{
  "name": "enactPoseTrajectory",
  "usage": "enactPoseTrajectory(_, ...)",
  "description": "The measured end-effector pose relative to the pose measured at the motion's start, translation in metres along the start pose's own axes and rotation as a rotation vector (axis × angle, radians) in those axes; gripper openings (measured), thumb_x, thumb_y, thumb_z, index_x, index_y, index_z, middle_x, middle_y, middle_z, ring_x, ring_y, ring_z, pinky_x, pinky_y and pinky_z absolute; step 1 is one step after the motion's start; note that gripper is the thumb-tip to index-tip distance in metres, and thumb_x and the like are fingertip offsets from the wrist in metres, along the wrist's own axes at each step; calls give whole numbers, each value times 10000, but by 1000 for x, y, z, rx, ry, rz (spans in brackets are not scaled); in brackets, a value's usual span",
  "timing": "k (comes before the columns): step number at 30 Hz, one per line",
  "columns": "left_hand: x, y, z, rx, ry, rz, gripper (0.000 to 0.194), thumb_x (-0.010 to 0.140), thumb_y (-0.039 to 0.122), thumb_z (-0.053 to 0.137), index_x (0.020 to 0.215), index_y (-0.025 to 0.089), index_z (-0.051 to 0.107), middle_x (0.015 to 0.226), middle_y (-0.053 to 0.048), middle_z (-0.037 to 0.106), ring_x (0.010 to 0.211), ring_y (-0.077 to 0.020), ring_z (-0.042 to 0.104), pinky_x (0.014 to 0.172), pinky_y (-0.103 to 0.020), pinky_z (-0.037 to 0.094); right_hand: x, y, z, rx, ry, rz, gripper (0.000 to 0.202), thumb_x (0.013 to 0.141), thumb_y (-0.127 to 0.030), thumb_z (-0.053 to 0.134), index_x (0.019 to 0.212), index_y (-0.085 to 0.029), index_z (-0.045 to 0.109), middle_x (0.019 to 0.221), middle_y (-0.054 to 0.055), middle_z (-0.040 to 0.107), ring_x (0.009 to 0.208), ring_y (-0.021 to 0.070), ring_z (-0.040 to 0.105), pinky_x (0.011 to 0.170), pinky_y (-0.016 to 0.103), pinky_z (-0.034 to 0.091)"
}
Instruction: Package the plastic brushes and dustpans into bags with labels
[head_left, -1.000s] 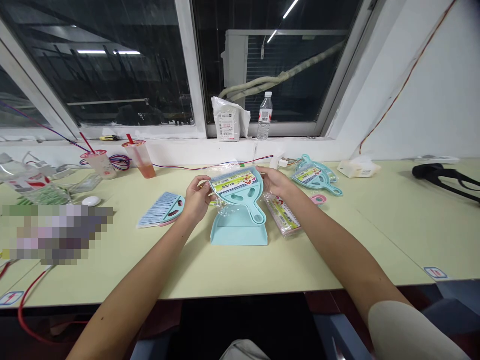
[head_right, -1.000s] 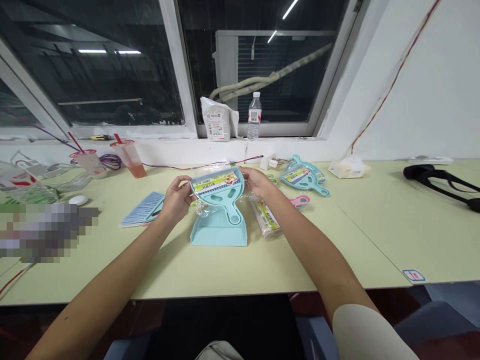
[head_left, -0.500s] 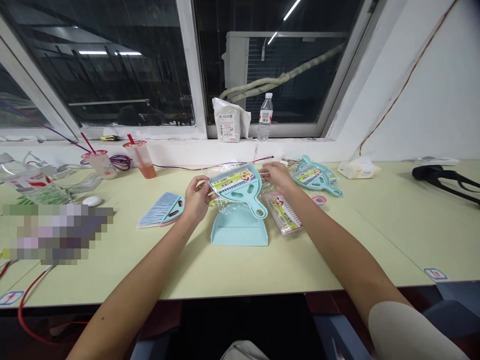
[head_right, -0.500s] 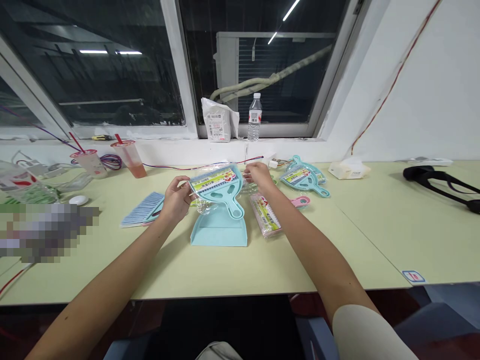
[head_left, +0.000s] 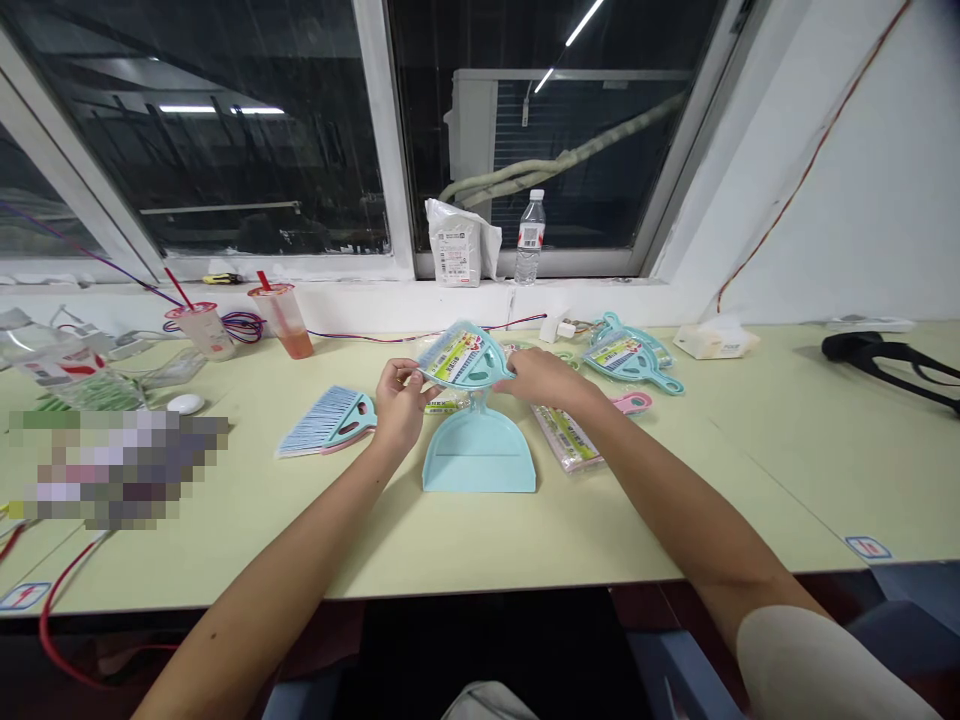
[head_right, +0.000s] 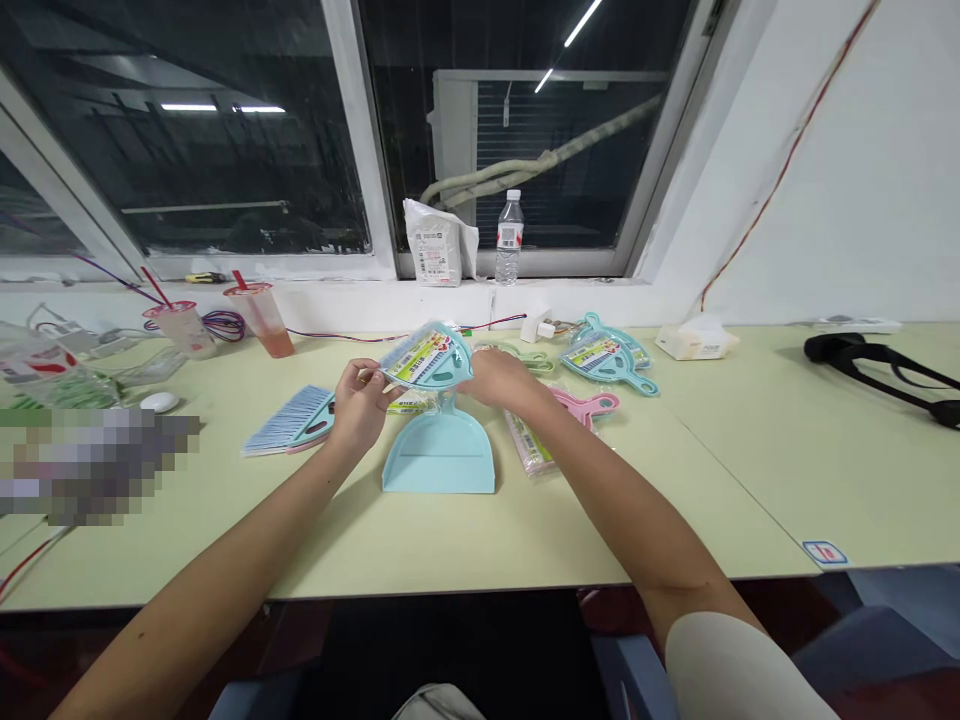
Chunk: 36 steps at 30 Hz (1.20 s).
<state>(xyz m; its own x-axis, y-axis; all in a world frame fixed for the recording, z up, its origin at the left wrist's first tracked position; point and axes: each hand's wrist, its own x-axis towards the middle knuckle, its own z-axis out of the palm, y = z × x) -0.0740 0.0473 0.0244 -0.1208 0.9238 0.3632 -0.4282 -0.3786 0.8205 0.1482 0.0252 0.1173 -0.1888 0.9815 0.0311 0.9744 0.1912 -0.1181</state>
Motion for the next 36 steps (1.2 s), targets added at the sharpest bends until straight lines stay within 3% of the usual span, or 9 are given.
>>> enactPoseTrajectory(6,-12,7,10,-84,-178,-79,238,774,244,767,886,235,558,1035,-16,639,1103,-235,659,946,-514,589,-3,16,-3,-65,36,23,146,899,-253,643,998,-155,685,1113,193,697,977,299,667,718,315,444)
enactPoseTrajectory(8,-14,10,11,-80,-250,-123,181,774,226,744,904,234,617,1166,-41,644,1157,-263,643,957,-529,577,-7,35,-2,-65,49,46,160,890,-215,629,1021,-148,695,1108,197,701,981,296,666,747,314,453)
enactPoseTrajectory(10,-14,11,11,-12,-245,-119,127,783,229,701,907,224,675,1272,-62,623,1159,-277,641,946,-510,573,-14,64,0,-51,73,56,197,862,-194,645,1046,-150,703,1138,190,702,1013,289,660,794,310,460)
enactPoseTrajectory(14,-12,3,5,411,-132,85,126,824,221,590,845,213,715,1084,-67,665,1019,-239,649,876,-410,553,-35,133,13,-45,48,3,329,791,-111,630,1106,-165,709,1211,151,694,1112,288,636,887,318,466)
enactPoseTrajectory(18,-14,-16,1,857,-215,215,166,838,177,557,914,228,696,983,-59,672,915,-227,638,843,-386,515,-56,177,32,-45,2,-10,402,792,-91,597,1169,-189,700,1259,146,675,1148,298,626,922,348,476)
enactPoseTrajectory(21,-16,-28,0,1021,-286,217,178,829,143,562,943,226,671,985,-72,664,944,-251,631,875,-410,499,-59,191,42,-43,-3,-29,380,781,-92,613,1135,-195,707,1214,151,680,1133,306,630,940,365,478)
enactPoseTrajectory(26,-16,-33,-4,1084,-327,200,198,836,119,537,954,225,656,1008,-79,658,976,-258,629,891,-409,492,-45,211,47,-64,26,-32,376,790,-142,622,1161,-164,678,1210,176,660,1198,353,580,978,412,463)
enactPoseTrajectory(31,-16,-34,-6,1145,-343,144,184,848,143,531,973,214,646,1021,-89,665,967,-260,636,886,-407,484,-37,232,42,168,-117,-20,389,791,-202,590,1176,-238,627,1256,104,668,1077,285,633,886,374,495)
enactPoseTrajectory(36,-18,-37,-7,1225,-405,53,228,864,212,557,1074,201,646,1083,-111,691,1040,-287,633,897,-415,477,-40,240,36,271,-122,5,370,760,-244,614,1129,-245,634,1223,96,699,1086,291,635,896,371,494)
